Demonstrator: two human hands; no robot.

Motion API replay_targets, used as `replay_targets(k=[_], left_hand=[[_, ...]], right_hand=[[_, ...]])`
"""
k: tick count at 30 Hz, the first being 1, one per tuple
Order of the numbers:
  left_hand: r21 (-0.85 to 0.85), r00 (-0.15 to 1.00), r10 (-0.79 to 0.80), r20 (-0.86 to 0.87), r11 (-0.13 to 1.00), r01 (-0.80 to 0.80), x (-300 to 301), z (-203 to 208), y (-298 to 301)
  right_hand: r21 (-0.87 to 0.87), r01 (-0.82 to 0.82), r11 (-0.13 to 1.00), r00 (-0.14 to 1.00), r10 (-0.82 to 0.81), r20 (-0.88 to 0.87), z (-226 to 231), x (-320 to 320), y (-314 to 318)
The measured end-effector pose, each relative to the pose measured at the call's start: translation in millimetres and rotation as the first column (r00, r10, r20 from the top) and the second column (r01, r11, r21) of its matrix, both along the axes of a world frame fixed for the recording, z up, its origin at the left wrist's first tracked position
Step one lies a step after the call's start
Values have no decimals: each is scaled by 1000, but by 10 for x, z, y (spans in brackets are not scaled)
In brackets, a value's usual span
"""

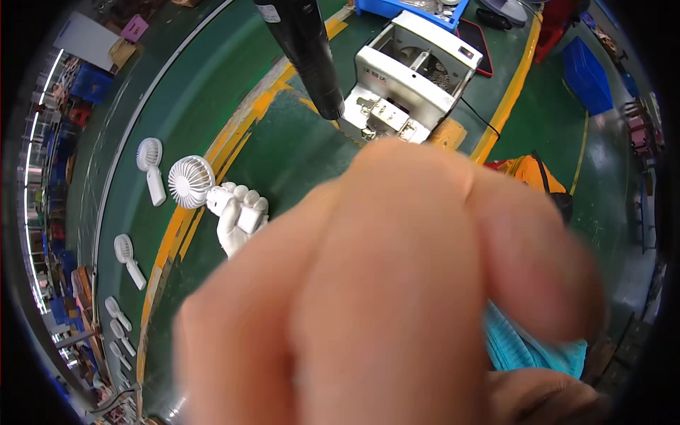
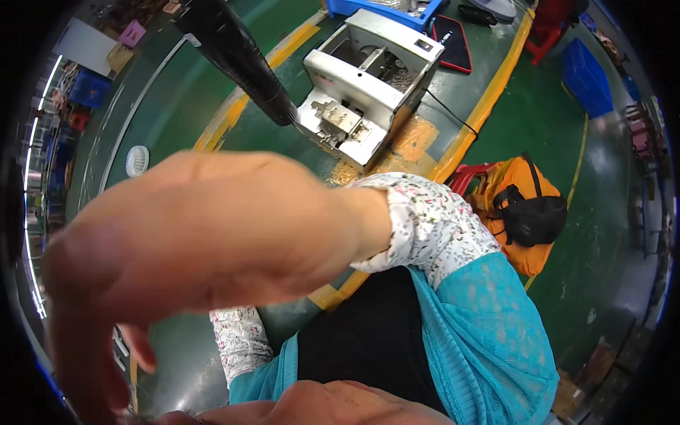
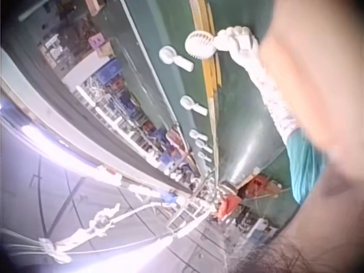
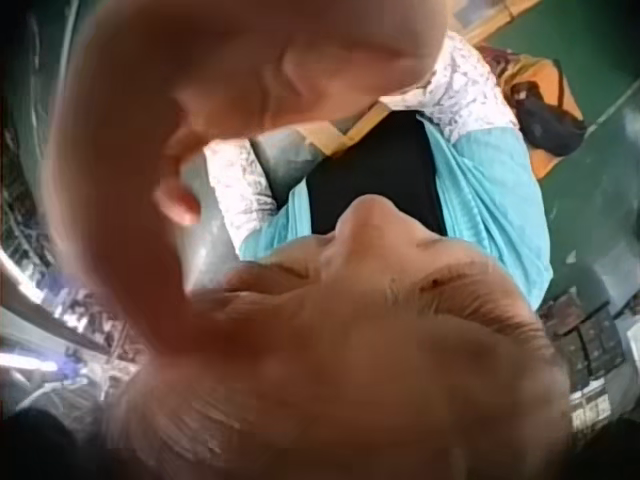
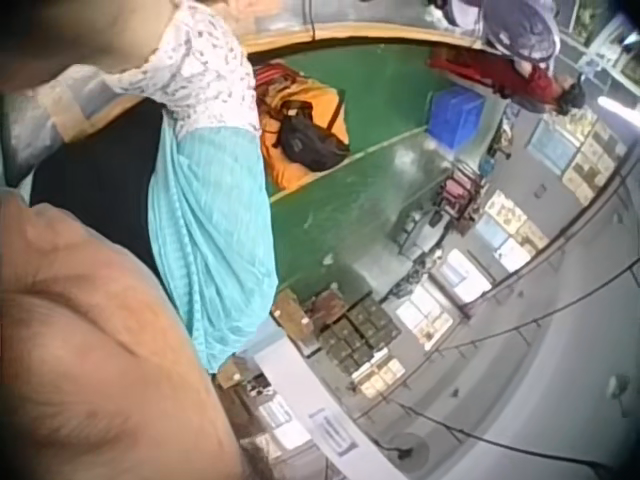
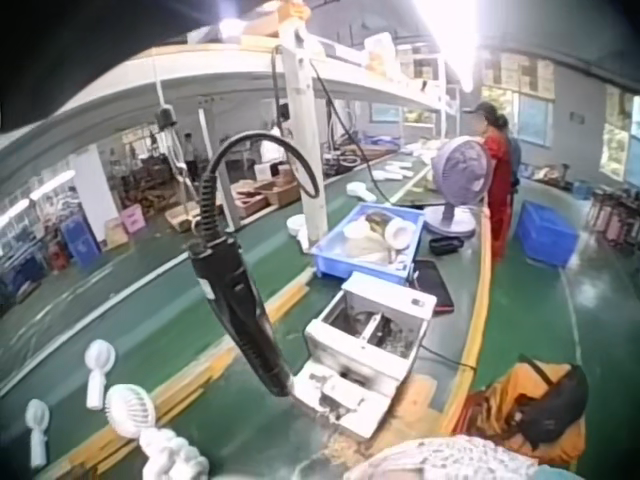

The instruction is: The person assembles handheld fans by fastening components together using an electric screwdriver and placing the assembled fans onto the conveyor line.

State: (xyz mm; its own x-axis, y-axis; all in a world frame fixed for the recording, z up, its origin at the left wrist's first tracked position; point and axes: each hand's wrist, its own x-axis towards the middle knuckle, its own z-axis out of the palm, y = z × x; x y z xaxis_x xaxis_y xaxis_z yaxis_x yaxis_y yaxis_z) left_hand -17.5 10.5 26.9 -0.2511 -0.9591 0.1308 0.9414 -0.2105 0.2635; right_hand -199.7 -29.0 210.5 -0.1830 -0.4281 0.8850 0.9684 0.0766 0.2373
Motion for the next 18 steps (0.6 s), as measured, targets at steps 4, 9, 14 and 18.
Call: replay_targets(k=[4,9,14,18], left_hand=[[85,918,352,185,924,-372,-124,44,72],[172,905,389,172,893,-416,-150,126,147],[184,903,393,175,888,-422,-173,152,128],[188,905,398,150,887,-422,-191,129,153]], right_hand=[[55,541,839,808,-501,-310,-43,-411,-459],[278,834,476,445,-283,-850,61,-518,-522],[-250,839,484,48,-522,-852,-223,-78,-770],[-202,852,483,-117,-202,-972,-231,240,-963]])
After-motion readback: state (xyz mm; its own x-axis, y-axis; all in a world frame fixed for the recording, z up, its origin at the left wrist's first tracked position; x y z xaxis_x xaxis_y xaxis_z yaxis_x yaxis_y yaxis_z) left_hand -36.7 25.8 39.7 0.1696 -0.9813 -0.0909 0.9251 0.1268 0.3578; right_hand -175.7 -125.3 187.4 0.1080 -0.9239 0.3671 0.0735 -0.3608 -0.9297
